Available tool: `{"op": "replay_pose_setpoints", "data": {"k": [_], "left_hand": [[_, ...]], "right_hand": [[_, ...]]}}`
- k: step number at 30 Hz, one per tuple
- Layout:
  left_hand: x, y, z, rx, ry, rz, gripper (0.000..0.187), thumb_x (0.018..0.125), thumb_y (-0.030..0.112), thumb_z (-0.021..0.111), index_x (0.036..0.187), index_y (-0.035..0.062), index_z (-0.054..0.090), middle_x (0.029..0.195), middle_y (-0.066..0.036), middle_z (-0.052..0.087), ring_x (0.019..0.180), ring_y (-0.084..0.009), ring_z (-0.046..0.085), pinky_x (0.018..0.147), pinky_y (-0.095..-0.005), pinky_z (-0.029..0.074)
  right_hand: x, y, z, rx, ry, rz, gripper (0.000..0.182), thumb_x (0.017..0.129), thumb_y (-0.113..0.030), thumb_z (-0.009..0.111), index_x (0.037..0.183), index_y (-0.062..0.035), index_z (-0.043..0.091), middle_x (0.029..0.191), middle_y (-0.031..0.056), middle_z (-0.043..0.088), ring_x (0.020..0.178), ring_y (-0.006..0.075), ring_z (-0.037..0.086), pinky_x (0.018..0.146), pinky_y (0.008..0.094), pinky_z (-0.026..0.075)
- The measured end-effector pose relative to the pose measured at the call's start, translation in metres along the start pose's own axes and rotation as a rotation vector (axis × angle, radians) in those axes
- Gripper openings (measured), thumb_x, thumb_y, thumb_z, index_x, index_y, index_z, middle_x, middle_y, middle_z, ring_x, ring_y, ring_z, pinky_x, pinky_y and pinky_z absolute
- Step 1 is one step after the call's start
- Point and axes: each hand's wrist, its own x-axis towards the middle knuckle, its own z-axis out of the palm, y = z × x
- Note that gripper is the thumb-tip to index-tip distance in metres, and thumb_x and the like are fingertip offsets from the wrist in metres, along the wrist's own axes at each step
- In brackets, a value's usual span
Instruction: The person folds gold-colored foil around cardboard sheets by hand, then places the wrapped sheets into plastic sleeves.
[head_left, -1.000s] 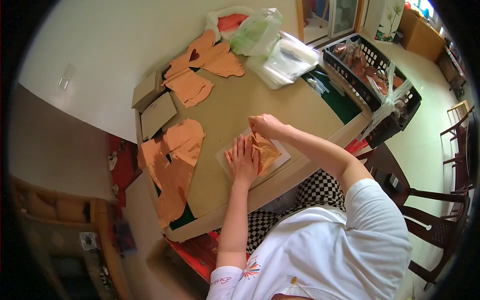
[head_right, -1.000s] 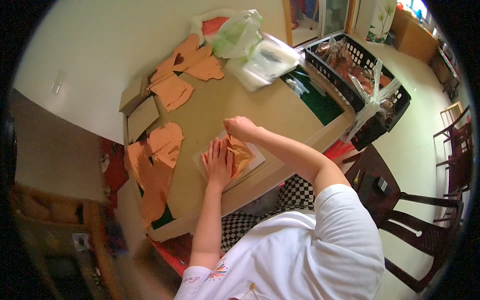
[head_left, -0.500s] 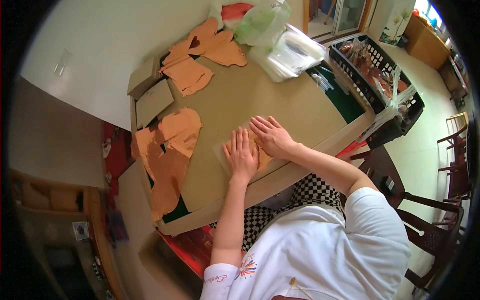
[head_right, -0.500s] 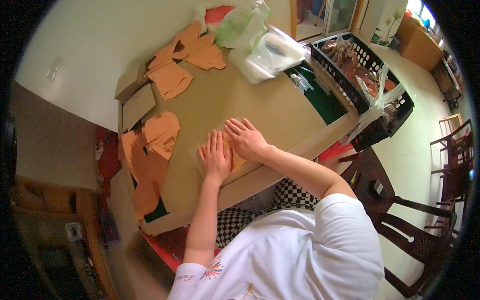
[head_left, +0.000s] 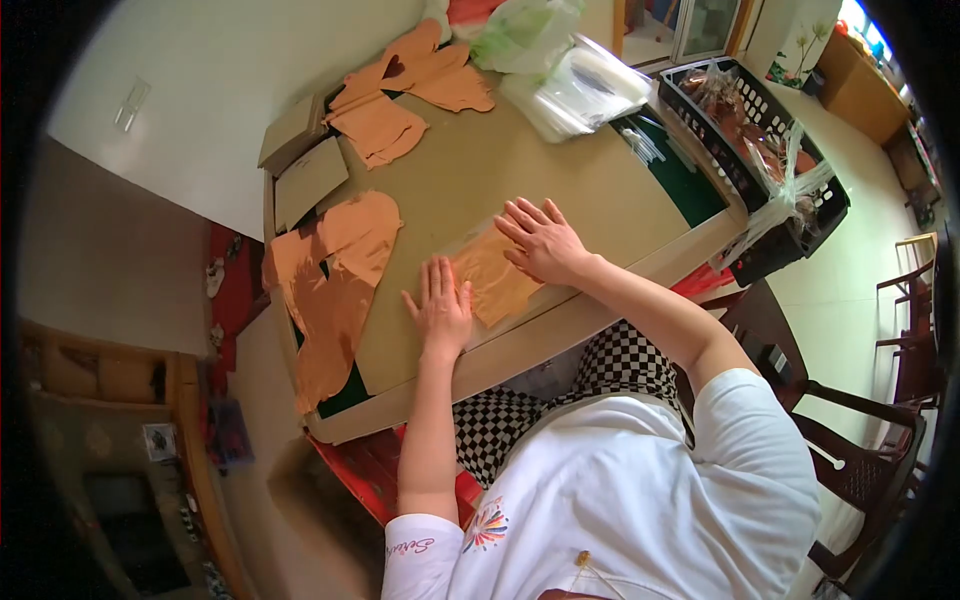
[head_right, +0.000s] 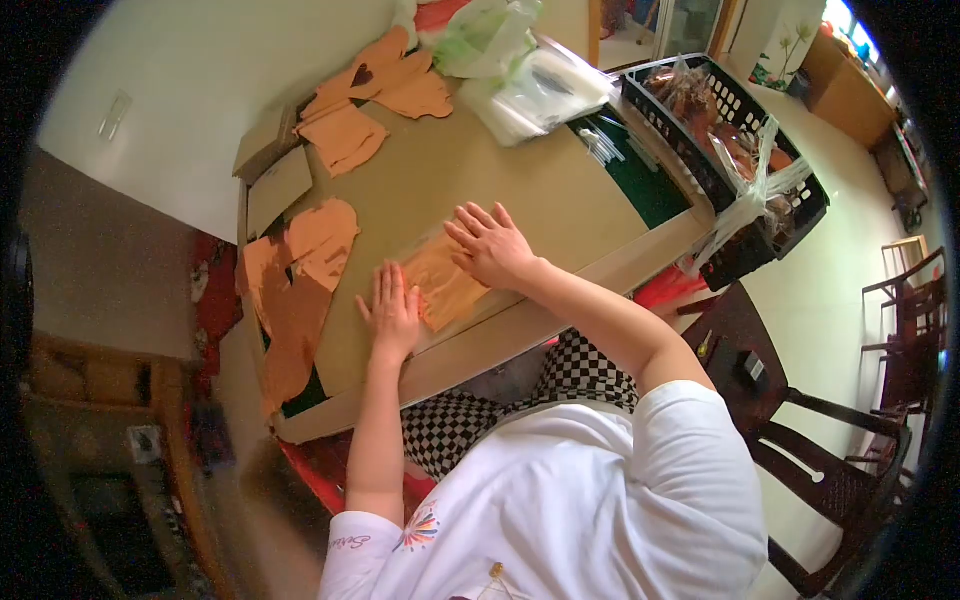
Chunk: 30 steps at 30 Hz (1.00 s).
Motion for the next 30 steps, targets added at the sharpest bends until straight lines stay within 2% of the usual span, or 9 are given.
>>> {"op": "replay_pose_setpoints", "data": {"k": [4, 7, 10, 13, 19, 22, 25, 28, 30], "left_hand": [[-0.001, -0.016, -0.008, -0.025, 0.008, -0.094, 0.054, 0.099, 0.036, 0.034, 0.145, 0.0075, 0.031, 0.154, -0.009, 0.024, 0.143, -0.0231, 0.018, 0.113, -0.0569, 0.011], [-0.005, -0.011, -0.013, -0.186, 0.162, 0.015, 0.053, 0.097, 0.034, 0.042, 0.142, 0.0059, 0.037, 0.15, -0.015, 0.03, 0.143, -0.0276, 0.02, 0.115, -0.052, 0.012], [-0.024, 0.032, -0.022, -0.12, 0.173, 0.343, 0.056, 0.091, 0.031, 0.051, 0.14, 0.0068, 0.04, 0.147, -0.02, 0.034, 0.14, -0.0327, 0.025, 0.115, -0.0481, 0.015], [-0.028, 0.046, -0.015, -0.064, 0.036, 0.415, 0.06, 0.084, 0.028, 0.06, 0.139, 0.0086, 0.042, 0.142, -0.019, 0.041, 0.137, -0.0335, 0.031, 0.114, -0.0475, 0.021], [-0.019, 0.04, -0.014, -0.038, 0.045, 0.474, 0.061, 0.077, 0.013, 0.06, 0.136, 0.0092, 0.045, 0.139, -0.018, 0.045, 0.132, -0.0335, 0.039, 0.111, -0.0477, 0.027], [-0.001, 0.029, -0.006, -0.196, 0.117, 0.532, 0.058, 0.075, 0.006, 0.058, 0.133, 0.0094, 0.049, 0.138, -0.016, 0.047, 0.132, -0.0316, 0.04, 0.11, -0.047, 0.029], [0.012, 0.018, -0.01, -0.438, 0.09, 0.563, 0.058, 0.074, 0.0, 0.06, 0.131, 0.0103, 0.053, 0.139, -0.014, 0.047, 0.131, -0.0309, 0.041, 0.109, -0.0448, 0.032], [0.012, 0.013, -0.023, -0.444, 0.163, 0.578, 0.056, 0.072, -0.001, 0.063, 0.127, 0.0112, 0.057, 0.138, -0.015, 0.047, 0.13, -0.0312, 0.042, 0.11, -0.0441, 0.033], [0.018, 0.005, -0.019, -0.303, 0.184, 0.603, 0.058, 0.071, 0.0, 0.064, 0.127, 0.0114, 0.056, 0.139, -0.014, 0.047, 0.132, -0.0308, 0.041, 0.11, -0.044, 0.032]], "right_hand": [[0.001, 0.004, 0.005, -0.047, 0.013, -0.019, 0.057, 0.096, -0.043, 0.039, 0.144, -0.0138, 0.033, 0.151, 0.0116, 0.03, 0.142, 0.0272, 0.021, 0.113, 0.0533, 0.015], [0.001, 0.002, 0.0, -0.034, -0.051, 0.015, 0.057, 0.096, -0.041, 0.039, 0.146, -0.015, 0.031, 0.153, 0.0098, 0.026, 0.143, 0.0257, 0.018, 0.114, 0.0517, 0.012], [0.003, 0.002, 0.001, -0.021, -0.064, 0.024, 0.057, 0.096, -0.042, 0.039, 0.146, -0.0155, 0.031, 0.153, 0.0091, 0.025, 0.143, 0.0254, 0.017, 0.115, 0.0512, 0.011], [0.003, 0.0, -0.003, -0.033, -0.099, 0.031, 0.058, 0.096, -0.043, 0.038, 0.147, -0.0158, 0.03, 0.154, 0.0085, 0.024, 0.144, 0.025, 0.016, 0.115, 0.0509, 0.01], [0.006, 0.002, 0.0, -0.02, -0.129, 0.046, 0.059, 0.096, -0.044, 0.038, 0.147, -0.0162, 0.029, 0.155, 0.0081, 0.022, 0.144, 0.0242, 0.013, 0.116, 0.0506, 0.008], [0.005, 0.002, -0.002, -0.006, -0.131, 0.045, 0.059, 0.096, -0.045, 0.038, 0.147, -0.0158, 0.029, 0.155, 0.0083, 0.022, 0.144, 0.0244, 0.013, 0.116, 0.0505, 0.008], [0.004, 0.001, -0.002, 0.012, -0.111, 0.042, 0.06, 0.095, -0.044, 0.039, 0.147, -0.0153, 0.03, 0.154, 0.0089, 0.023, 0.144, 0.0248, 0.014, 0.116, 0.0507, 0.008], [0.004, 0.004, 0.002, 0.008, -0.088, 0.024, 0.06, 0.095, -0.044, 0.039, 0.146, -0.0136, 0.032, 0.153, 0.0102, 0.025, 0.144, 0.0254, 0.016, 0.115, 0.0519, 0.011], [0.004, 0.005, 0.003, 0.002, -0.079, 0.014, 0.061, 0.094, -0.044, 0.04, 0.146, -0.0134, 0.031, 0.153, 0.0105, 0.025, 0.144, 0.026, 0.016, 0.115, 0.0521, 0.011]]}}
